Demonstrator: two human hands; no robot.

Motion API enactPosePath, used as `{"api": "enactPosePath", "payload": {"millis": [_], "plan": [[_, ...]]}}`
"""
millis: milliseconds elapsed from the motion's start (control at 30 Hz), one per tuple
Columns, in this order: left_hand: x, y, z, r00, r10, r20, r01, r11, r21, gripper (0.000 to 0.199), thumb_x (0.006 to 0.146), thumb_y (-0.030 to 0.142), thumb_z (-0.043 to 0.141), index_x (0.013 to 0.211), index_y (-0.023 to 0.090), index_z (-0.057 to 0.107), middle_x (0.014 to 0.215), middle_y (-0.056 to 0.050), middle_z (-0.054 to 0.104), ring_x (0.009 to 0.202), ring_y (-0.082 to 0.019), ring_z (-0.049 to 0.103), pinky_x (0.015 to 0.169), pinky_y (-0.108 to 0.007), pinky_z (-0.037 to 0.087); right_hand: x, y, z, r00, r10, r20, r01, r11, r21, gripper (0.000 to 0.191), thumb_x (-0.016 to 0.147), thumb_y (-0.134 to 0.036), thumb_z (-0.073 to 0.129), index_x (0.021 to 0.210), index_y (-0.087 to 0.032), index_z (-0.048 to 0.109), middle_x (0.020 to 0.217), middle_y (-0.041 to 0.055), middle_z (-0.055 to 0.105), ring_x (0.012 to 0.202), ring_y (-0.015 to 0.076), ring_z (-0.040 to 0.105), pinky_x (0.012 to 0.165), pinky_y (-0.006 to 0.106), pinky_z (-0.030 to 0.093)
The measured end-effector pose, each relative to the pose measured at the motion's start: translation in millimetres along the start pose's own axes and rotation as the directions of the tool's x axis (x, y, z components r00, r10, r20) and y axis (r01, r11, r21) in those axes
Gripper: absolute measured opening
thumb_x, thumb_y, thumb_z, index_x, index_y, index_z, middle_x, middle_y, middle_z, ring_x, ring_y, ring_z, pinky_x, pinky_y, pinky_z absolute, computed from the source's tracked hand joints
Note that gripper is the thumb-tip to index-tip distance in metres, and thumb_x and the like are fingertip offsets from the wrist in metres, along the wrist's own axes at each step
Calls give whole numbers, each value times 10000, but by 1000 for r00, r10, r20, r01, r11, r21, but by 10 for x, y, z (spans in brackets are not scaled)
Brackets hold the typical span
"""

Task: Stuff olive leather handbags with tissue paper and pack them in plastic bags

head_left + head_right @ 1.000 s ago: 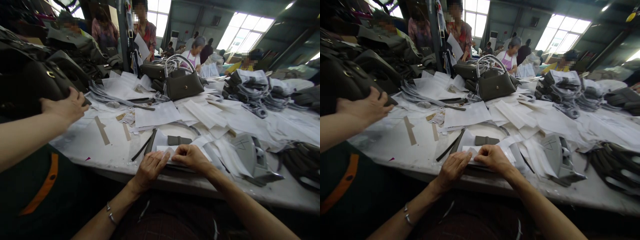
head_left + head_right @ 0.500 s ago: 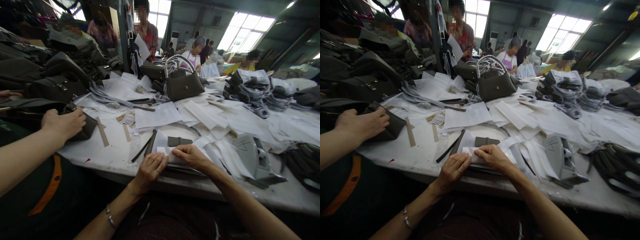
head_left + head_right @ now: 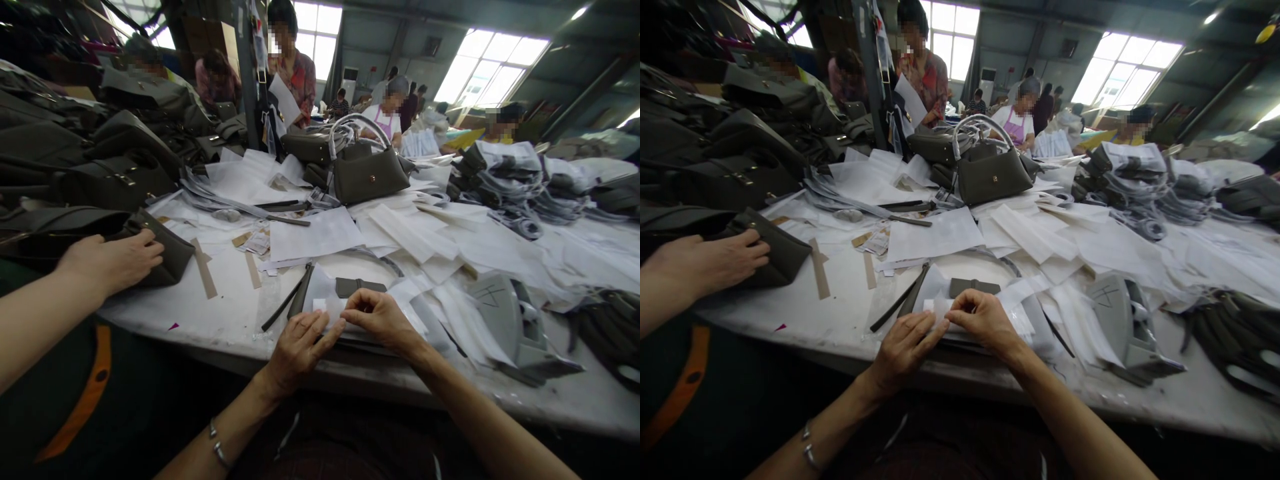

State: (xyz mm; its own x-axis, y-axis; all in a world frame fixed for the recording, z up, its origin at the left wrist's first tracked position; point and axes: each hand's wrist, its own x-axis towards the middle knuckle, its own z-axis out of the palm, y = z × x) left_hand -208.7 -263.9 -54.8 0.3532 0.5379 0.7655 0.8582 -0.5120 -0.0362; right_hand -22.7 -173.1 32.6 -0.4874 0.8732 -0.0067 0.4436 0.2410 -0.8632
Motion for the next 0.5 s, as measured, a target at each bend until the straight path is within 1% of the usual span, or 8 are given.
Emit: {"api": "enactPosePath", "payload": {"millis": [167,233,300,400,433,467,500], "plan": [[23,4,-14,1000,21,6,-21,1000,0,372,980,150,453,1340,152,545,1218,-115,671,1173,-235,589,962,-390,490,21,10,-94,991,24,131,-35,996,78,238,695,-366,753,698,-162,631,648,-21,601,598,105,481,573,236,376],[24,0,-15,1000,26,7,-26,1000,5,364,982,143,442,1330,136,547,1223,-118,672,1180,-228,587,959,-382,492,38,10,-120,990,21,138,-37,993,113,271,684,-381,770,720,-163,615,662,-28,584,605,101,472,574,235,369],[22,-6,-15,999,33,9,-33,999,10,363,984,138,429,1328,132,546,1234,-121,669,1186,-223,585,959,-377,492,67,11,-135,992,27,125,-49,984,172,309,687,-402,772,818,-164,625,700,-29,583,629,105,489,593,237,385],[14,-13,-15,999,39,12,-39,999,-3,366,981,126,427,1327,120,545,1245,-124,663,1193,-237,581,968,-396,484,108,-7,-125,987,47,154,-79,973,215,443,712,-415,754,1055,-159,641,709,-38,576,635,109,502,617,247,405],[13,-14,-14,999,39,11,-39,999,-9,367,980,125,428,1328,118,544,1244,-123,664,1192,-239,581,970,-398,482,116,-23,-113,984,52,168,-87,975,206,443,719,-409,748,1070,-156,652,694,-40,575,629,108,498,617,248,405],[12,-15,-14,999,37,10,-37,999,-12,367,981,127,426,1329,117,543,1245,-123,664,1191,-239,581,971,-398,480,122,-43,-98,983,56,175,-89,978,190,400,722,-398,743,1030,-152,676,681,-37,578,624,106,495,617,248,405],[12,-15,-13,999,39,9,-39,999,-14,368,983,128,422,1332,116,541,1250,-123,662,1193,-237,579,970,-394,480,126,-65,-86,984,59,170,-89,980,178,333,723,-388,740,950,-147,700,673,-30,585,622,104,494,614,245,405]]}}
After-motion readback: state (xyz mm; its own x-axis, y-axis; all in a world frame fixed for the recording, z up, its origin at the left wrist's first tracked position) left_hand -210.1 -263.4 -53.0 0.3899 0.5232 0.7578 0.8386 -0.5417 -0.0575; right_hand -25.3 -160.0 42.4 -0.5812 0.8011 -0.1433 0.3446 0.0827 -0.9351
